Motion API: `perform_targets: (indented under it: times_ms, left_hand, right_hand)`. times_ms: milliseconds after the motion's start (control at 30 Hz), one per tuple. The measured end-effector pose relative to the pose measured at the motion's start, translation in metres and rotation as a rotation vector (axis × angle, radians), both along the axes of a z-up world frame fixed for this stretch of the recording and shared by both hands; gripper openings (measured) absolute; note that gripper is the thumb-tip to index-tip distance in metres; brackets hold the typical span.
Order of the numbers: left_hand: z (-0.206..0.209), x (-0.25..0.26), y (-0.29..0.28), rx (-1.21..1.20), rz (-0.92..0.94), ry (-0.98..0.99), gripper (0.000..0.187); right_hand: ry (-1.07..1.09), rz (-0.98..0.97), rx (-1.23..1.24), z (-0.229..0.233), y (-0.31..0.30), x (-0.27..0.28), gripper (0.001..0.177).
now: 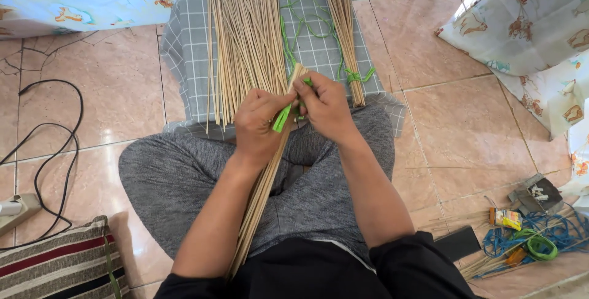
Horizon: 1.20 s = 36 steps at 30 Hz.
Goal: Tying bundles of thin bamboo sticks together using green plastic string while sitting on the floor.
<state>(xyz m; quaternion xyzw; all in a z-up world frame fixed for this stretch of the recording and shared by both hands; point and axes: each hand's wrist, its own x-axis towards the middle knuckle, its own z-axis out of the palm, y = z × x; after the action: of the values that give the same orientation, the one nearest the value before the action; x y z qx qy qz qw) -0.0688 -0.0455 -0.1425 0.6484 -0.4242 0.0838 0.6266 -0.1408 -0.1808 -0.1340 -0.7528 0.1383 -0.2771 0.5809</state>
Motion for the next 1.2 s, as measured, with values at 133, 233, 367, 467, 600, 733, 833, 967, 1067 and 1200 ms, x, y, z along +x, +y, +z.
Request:
perform_targets:
  times_ms: [133,233,367,467,600,733,833,967,1067,1200]
  left_hand:
    - [0.011,0.01,0.006,0.069,0.064,-0.292,0.019]
    - [0.012,0.01,0.008,0.149,0.101,-0.29,0.006]
    - [0.001,0.011,0.012,0.184,-0.356,0.323,0.027]
    - [-0.01,0.005,0.01,-0.038,-0.484,0.754,0.027]
    - [-0.027,0.004,0.004,-0.213,-0.463,1.023,0.025]
    - [-0.014,-0.005,0.001,-0.229,-0.441,1.028,0.023]
    - [-0.015,-0.003,0.002,-0.242,-0.372,1.073,0.022]
    - [-0.022,0.005,0.008,-0.179,-0.179,0.897,0.038]
    - [-0.03,0.006,-0.001,-0.209,-0.104,0.894,0.036]
    - [-0.04,0.005,-0.001,-0.158,-0.059,0.944,0.028]
  right_hand:
    - [-0.04,0.011,-0.04,0.006,0.0,0.003,0.025]
    - [-0.078,0.045,-0.05,0.012,0.0,-0.004,0.03]
    - [-0.165,0.129,-0.033,-0.005,-0.003,-0.009,0.035]
    - [-0.288,0.108,-0.096,-0.004,0.003,-0.016,0.034]
    - [-0.347,0.039,-0.517,0.015,0.013,-0.025,0.037]
    - [-0.375,-0.066,-0.667,-0.001,0.024,-0.017,0.041]
    - [-0.436,-0.119,-0.605,-0.004,0.028,-0.018,0.016]
    - [-0.468,-0.185,-0.535,-0.007,0.04,-0.03,0.008]
    - [-0.487,-0.183,-0.431,-0.004,0.046,-0.033,0.01]
    - [-0.48,-0.19,-0.347,-0.006,0.049,-0.037,0.01]
